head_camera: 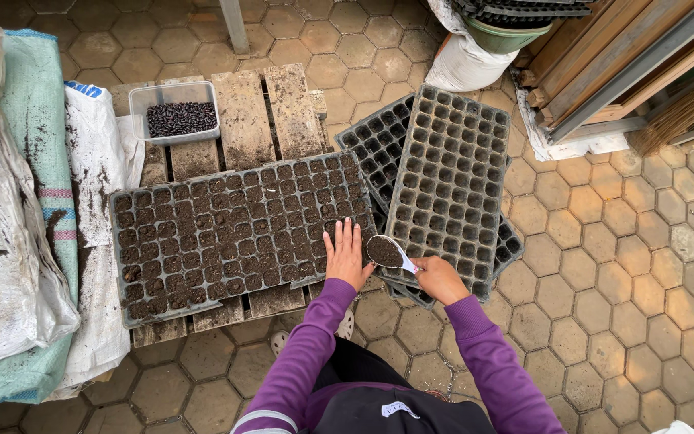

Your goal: The person fills seedling tray cells with soil using a plastic spoon and then places seeds into the cells. The person scoops soil from a large pile on a sack and distributes it into the cells of a multi-cell tray. After filling the tray, the person picks up a container of seeds and places them into the soil-filled cells one by one.

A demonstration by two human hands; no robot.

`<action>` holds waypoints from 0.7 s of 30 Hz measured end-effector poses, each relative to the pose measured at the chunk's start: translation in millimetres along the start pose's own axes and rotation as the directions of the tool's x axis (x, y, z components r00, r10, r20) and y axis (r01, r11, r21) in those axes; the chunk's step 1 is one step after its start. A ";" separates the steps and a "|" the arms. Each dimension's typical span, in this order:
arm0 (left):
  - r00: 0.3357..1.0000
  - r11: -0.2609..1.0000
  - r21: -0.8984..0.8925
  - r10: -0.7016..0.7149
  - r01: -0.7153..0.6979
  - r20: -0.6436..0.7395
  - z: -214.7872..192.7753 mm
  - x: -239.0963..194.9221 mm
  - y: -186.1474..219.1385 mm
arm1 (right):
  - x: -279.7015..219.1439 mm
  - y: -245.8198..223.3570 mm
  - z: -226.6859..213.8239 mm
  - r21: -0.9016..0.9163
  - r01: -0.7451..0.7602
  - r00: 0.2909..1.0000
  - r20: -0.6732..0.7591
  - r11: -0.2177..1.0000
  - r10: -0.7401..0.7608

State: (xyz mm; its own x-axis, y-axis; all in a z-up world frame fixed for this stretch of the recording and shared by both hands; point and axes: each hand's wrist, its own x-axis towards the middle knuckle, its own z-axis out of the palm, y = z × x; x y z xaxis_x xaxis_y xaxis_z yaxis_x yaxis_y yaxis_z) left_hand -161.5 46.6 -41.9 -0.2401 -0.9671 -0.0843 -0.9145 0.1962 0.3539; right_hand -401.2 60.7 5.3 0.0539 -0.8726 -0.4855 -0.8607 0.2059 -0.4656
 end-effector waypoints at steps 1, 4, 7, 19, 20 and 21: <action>1.000 1.000 0.000 0.001 -0.001 -0.002 -0.5 0.0 0.2 | 1.0 0.9 0.8 -0.010 0.046 0.999 -0.024 0.999 -0.046; 1.000 1.000 -0.004 0.004 -0.004 -0.006 -0.7 0.0 0.3 | 1.3 -5.3 -2.3 0.071 -0.177 0.981 0.093 0.982 0.170; 1.000 1.000 -0.007 0.005 -0.005 -0.006 -0.3 -0.7 -0.6 | -4.9 -12.3 -6.6 0.122 -0.159 0.985 0.093 0.980 0.148; 1.000 1.000 -0.019 -0.022 0.022 -0.009 -6.4 9.9 4.0 | -21.9 -10.5 -17.9 0.282 -0.173 0.985 0.034 0.943 0.171; 0.999 0.999 -0.007 -0.032 0.032 -0.011 -7.2 14.4 3.6 | -22.9 -10.0 -18.5 0.294 -0.187 0.982 0.033 0.937 0.186; 0.999 0.999 0.005 -0.042 0.042 -0.013 -7.9 18.2 3.0 | -24.5 -9.5 -18.9 0.306 -0.201 0.979 0.033 0.930 0.201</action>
